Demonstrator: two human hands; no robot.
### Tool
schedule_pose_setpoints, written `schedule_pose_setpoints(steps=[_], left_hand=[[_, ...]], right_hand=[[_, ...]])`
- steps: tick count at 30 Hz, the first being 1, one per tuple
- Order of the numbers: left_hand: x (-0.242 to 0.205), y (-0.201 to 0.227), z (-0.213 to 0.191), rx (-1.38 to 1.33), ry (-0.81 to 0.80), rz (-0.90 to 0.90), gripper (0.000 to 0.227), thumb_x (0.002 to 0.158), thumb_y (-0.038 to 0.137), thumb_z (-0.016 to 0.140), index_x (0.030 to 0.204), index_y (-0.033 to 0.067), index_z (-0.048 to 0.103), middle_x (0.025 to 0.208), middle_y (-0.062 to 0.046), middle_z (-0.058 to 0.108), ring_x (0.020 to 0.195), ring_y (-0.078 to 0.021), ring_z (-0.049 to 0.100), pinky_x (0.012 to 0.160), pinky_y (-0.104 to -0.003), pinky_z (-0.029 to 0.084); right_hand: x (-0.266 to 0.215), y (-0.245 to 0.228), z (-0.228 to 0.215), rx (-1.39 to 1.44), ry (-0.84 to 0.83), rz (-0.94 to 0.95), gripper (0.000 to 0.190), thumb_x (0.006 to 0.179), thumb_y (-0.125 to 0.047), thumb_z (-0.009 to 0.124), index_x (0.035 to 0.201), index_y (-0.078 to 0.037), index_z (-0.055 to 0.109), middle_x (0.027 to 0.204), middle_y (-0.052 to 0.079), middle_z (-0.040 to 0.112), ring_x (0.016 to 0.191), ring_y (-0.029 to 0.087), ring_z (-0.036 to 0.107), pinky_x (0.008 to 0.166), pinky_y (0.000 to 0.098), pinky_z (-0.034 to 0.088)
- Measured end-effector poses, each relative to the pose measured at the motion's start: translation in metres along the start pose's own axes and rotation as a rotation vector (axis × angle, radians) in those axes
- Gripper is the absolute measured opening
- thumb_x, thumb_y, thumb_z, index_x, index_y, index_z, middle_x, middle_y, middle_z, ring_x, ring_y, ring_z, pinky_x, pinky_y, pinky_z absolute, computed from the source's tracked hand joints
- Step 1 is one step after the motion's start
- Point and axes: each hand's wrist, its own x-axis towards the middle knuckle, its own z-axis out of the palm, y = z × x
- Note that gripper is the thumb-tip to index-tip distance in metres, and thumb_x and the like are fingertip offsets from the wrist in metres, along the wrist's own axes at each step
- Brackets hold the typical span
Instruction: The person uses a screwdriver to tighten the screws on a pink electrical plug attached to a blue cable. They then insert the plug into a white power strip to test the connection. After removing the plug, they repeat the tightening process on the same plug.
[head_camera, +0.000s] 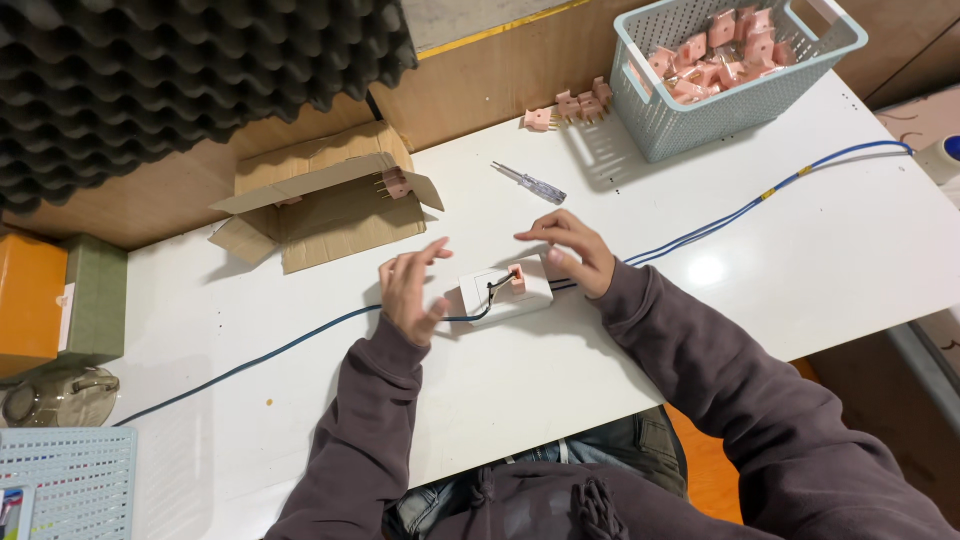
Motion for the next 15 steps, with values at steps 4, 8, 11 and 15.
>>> schedule_pose_setpoints(steps=[4,8,11,15], left_hand=[[-0.009,-0.063,0.007,-0.194,0.119,-0.048,0.117,0.100,0.096,0.013,0.162,0.0125,0.065,0.135,-0.006,0.078,0.119,-0.0217,0.064,0.115,-0.044,0.032],[-0.003,-0.057,-0.010,-0.698,0.360,-0.284,0.099,0.112,0.080,0.013,0.151,0.0058,0.065,0.130,-0.017,0.078,0.116,-0.0241,0.070,0.106,-0.035,0.048],[0.004,-0.035,-0.023,-0.907,0.464,-0.397,0.099,0.109,0.081,0.017,0.147,0.0036,0.065,0.127,-0.022,0.075,0.113,-0.0269,0.069,0.105,-0.037,0.050],[0.008,-0.026,-0.025,-1.016,0.557,-0.542,0.099,0.105,0.085,0.024,0.139,0.0037,0.070,0.118,-0.023,0.072,0.109,-0.0281,0.066,0.103,-0.038,0.049]], right_hand=[[0.005,0.004,-0.014,0.017,0.083,0.013,0.052,0.115,-0.038,0.054,0.140,-0.003,0.083,0.125,0.017,0.071,0.100,0.023,0.059,0.097,0.0410,0.051],[0.005,0.029,-0.024,0.089,0.243,0.054,0.053,0.119,-0.033,0.047,0.136,0.003,0.083,0.114,0.022,0.072,0.096,0.025,0.058,0.094,0.0402,0.050],[0.001,0.055,-0.027,0.192,0.347,0.137,0.059,0.123,-0.036,0.041,0.134,0.005,0.082,0.108,0.022,0.073,0.094,0.024,0.057,0.093,0.0365,0.049],[0.003,0.056,-0.028,0.385,0.466,0.319,0.065,0.124,-0.048,0.039,0.134,0.000,0.082,0.099,0.014,0.075,0.091,0.018,0.056,0.090,0.0336,0.047]])
